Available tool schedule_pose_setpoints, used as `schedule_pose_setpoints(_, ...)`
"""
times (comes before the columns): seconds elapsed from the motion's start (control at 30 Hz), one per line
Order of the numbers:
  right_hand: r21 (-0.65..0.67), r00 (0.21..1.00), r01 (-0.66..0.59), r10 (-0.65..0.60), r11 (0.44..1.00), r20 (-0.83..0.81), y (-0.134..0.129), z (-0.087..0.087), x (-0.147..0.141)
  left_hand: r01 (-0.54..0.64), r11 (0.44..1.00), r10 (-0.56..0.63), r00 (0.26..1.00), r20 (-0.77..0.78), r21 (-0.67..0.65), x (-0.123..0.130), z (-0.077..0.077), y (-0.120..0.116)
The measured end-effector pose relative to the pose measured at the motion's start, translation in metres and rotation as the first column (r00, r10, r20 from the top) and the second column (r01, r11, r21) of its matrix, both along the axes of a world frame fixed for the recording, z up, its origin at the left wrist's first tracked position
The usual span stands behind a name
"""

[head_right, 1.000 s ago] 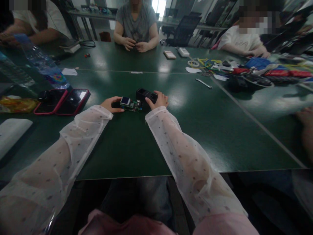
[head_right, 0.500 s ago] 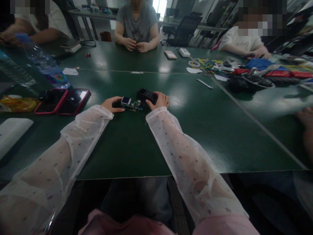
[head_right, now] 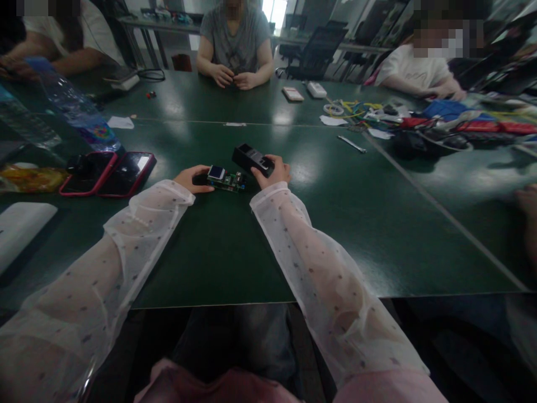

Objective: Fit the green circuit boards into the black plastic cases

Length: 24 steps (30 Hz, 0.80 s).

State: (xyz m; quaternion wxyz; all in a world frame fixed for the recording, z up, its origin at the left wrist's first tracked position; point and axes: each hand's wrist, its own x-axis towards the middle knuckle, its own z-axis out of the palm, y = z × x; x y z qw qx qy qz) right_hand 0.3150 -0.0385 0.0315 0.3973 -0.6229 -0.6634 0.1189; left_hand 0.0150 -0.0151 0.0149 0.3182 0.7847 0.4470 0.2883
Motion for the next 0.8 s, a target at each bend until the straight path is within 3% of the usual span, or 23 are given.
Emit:
schedule_pose_setpoints(0.3,0.045,0.968,-0.239,0.242,0.970,-0.061,-0.015,0.014,-0.024,-0.011,1.000,0.011,1.000,0.017,-0.021,0.001,0.001,-0.003)
schedule_pose_setpoints(0.63,0.082,0.934,-0.356,0.351,0.931,0.064,-0.012,-0.002,-0.025,-0.066,0.998,0.066,0.997,-0.043,0.015,0.001,-0.012,0.011)
schedule_pose_setpoints(0.8,-0.039,0.926,-0.368,0.370,0.929,0.080,0.000,-0.016,-0.026,-0.091,0.996,0.091,0.993,0.080,0.006,0.008,-0.002,-0.003)
